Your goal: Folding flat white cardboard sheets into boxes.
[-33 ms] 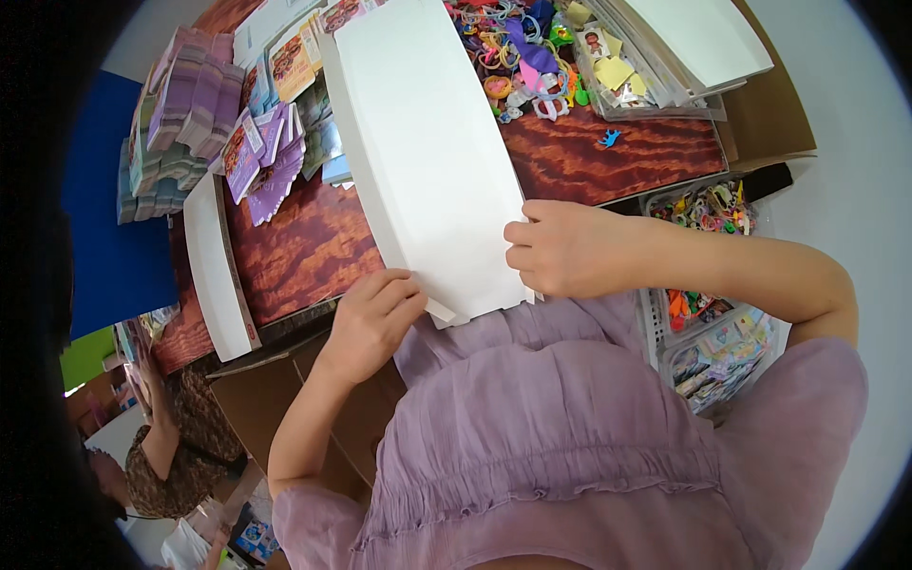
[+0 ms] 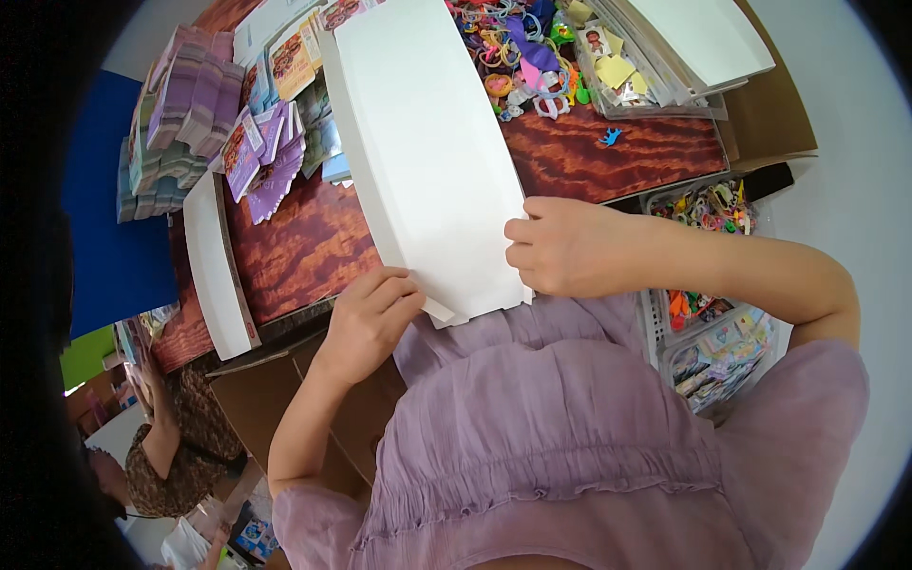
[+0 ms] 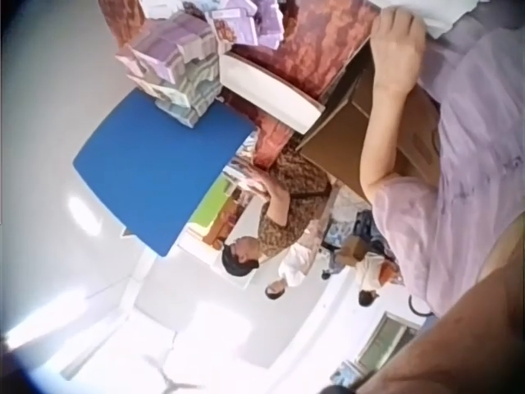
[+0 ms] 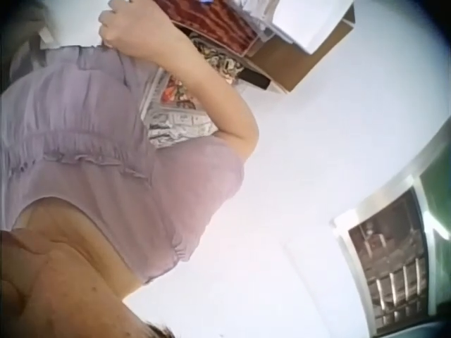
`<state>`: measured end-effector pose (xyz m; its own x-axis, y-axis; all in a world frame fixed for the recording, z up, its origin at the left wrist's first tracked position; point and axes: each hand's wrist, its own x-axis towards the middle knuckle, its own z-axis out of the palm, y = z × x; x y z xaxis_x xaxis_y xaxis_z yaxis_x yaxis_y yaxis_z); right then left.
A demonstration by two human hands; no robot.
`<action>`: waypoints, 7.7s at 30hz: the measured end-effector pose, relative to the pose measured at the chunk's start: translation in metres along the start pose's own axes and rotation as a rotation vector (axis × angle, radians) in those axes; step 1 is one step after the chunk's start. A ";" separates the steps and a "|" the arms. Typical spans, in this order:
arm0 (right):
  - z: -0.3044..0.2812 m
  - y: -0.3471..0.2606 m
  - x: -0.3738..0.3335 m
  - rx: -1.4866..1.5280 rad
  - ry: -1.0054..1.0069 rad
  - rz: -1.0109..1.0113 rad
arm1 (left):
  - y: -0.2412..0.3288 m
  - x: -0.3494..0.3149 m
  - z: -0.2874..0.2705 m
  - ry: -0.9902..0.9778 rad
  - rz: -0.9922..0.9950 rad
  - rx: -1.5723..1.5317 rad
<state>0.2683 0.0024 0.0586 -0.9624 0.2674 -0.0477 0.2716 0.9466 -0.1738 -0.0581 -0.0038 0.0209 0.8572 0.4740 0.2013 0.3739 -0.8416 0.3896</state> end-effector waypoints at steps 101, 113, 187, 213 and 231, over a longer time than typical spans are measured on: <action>0.075 0.003 0.063 0.204 0.538 0.429 | 0.003 0.028 0.040 0.248 -0.360 -0.033; 0.058 -0.020 0.078 0.020 0.612 0.338 | 0.036 0.053 0.029 0.880 -1.196 -1.468; 0.042 0.039 0.009 0.543 0.783 0.785 | -0.025 0.015 0.007 0.195 -0.259 -0.037; 0.033 0.013 0.008 0.022 0.420 0.258 | -0.019 0.022 0.010 0.285 -0.215 0.025; 0.050 0.012 0.013 0.014 0.240 0.256 | -0.010 0.034 0.040 0.319 -0.297 0.126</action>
<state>0.2591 0.0080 0.0070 -0.8351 0.5317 0.1411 0.5020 0.8415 -0.1996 -0.0186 0.0107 -0.0121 0.5616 0.7391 0.3720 0.6442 -0.6727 0.3641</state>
